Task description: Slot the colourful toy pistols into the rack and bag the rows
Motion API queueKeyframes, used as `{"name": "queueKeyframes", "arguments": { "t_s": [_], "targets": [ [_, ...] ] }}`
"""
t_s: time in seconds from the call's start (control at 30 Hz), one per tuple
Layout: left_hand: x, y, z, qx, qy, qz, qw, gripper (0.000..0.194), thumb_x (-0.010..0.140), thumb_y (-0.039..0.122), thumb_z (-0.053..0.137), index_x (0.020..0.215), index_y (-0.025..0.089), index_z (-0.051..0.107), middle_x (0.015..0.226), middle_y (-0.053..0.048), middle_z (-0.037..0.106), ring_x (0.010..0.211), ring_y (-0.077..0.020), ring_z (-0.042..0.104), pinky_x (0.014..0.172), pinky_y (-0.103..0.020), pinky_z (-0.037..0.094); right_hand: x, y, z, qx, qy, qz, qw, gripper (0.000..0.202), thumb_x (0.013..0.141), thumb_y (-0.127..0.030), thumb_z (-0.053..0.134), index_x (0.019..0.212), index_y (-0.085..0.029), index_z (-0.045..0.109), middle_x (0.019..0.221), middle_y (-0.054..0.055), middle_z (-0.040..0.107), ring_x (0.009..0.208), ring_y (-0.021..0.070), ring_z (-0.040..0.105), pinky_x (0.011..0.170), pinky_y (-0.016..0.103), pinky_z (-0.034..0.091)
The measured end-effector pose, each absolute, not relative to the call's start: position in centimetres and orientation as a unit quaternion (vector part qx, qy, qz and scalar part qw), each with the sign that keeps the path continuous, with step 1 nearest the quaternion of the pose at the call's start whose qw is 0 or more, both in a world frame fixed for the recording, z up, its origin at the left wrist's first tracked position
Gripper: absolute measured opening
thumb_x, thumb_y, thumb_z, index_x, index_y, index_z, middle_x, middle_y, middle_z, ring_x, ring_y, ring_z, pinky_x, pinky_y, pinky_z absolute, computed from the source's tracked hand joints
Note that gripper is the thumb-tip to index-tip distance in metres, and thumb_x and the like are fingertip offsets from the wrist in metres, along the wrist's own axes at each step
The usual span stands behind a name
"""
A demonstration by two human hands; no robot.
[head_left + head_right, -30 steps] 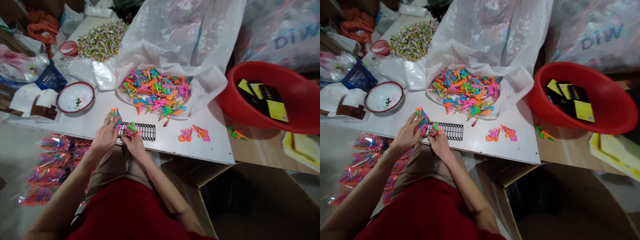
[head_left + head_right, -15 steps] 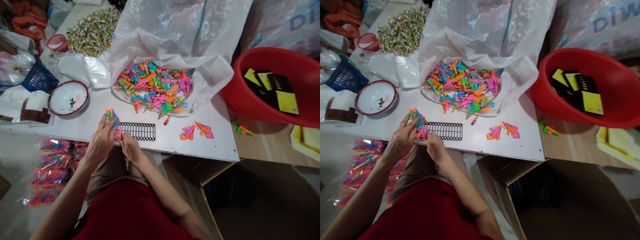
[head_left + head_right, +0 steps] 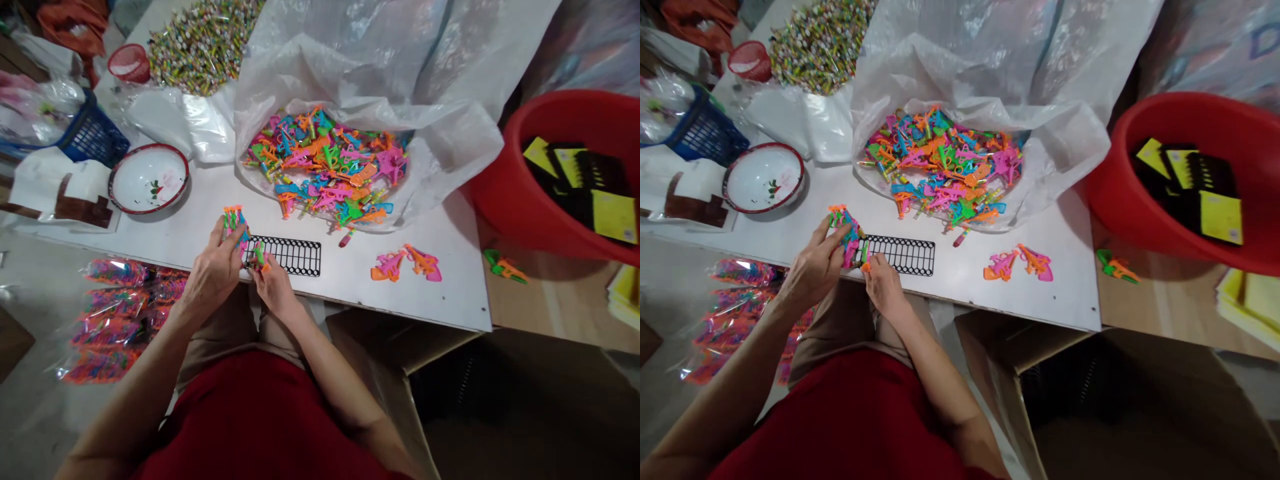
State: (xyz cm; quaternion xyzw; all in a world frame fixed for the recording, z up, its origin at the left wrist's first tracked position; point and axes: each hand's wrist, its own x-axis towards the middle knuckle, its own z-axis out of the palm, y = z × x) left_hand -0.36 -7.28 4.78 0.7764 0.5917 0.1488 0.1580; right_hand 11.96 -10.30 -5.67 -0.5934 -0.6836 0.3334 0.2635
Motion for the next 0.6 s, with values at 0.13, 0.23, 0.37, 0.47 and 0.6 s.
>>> {"name": "queueKeyframes", "arguments": {
  "t_s": [0.13, 0.23, 0.37, 0.47, 0.6],
  "targets": [
    [-0.5, -7.1, 4.7, 0.77, 0.593, 0.15, 0.18, 0.045, 0.097, 0.031, 0.035, 0.138, 0.018, 0.051, 0.152, -0.015, 0.036, 0.137, -0.0336, 0.039, 0.107, -0.053, 0.041, 11.3, -10.2, -4.4, -0.608, -0.732, 0.269, 0.151, 0.018, 0.096, -0.012, 0.041, 0.104, -0.016, 0.057, 0.104, 0.01, 0.059, 0.09, 0.0198, 0.06, 0.08, 0.029, 0.05],
    [-0.4, -7.0, 5.1, 0.754, 0.607, 0.151, 0.203, 0.047, 0.098, 0.036, 0.031, 0.136, 0.018, 0.053, 0.151, -0.015, 0.038, 0.138, -0.033, 0.039, 0.106, -0.052, 0.042, 11.0, -10.0, -3.5, -0.609, -0.745, 0.254, 0.105, 0.021, 0.097, -0.011, 0.037, 0.107, -0.016, 0.055, 0.105, 0.01, 0.058, 0.089, 0.02, 0.06, 0.078, 0.029, 0.051],
    [0.0, -7.0, 5.4, 0.747, 0.621, 0.145, 0.188, 0.05, 0.093, 0.042, 0.043, 0.137, 0.018, 0.052, 0.151, -0.016, 0.036, 0.134, -0.0336, 0.043, 0.104, -0.05, 0.045, 10.8, -9.9, -3.1, -0.593, -0.756, 0.258, 0.102, 0.025, 0.097, -0.009, 0.034, 0.11, -0.014, 0.054, 0.108, 0.012, 0.057, 0.09, 0.0199, 0.06, 0.077, 0.03, 0.052],
    [0.3, -7.1, 5.1, 0.753, 0.621, 0.142, 0.161, 0.049, 0.09, 0.035, 0.047, 0.136, 0.02, 0.053, 0.15, -0.014, 0.039, 0.131, -0.0324, 0.048, 0.102, -0.048, 0.047, 11.0, -9.8, -3.3, -0.572, -0.759, 0.276, 0.141, 0.022, 0.096, -0.01, 0.038, 0.108, -0.012, 0.056, 0.106, 0.012, 0.058, 0.09, 0.0202, 0.059, 0.08, 0.03, 0.051],
    [-0.8, -7.1, 4.6, 0.773, 0.599, 0.143, 0.153, 0.048, 0.091, 0.041, 0.046, 0.135, 0.023, 0.053, 0.147, -0.013, 0.044, 0.131, -0.0319, 0.048, 0.102, -0.046, 0.049, 15.5, -9.3, -3.3, -0.515, -0.736, 0.364, 0.248, 0.027, 0.09, -0.011, 0.051, 0.116, -0.016, 0.057, 0.104, 0.007, 0.062, 0.092, 0.0167, 0.06, 0.083, 0.027, 0.049]
  ]
}}
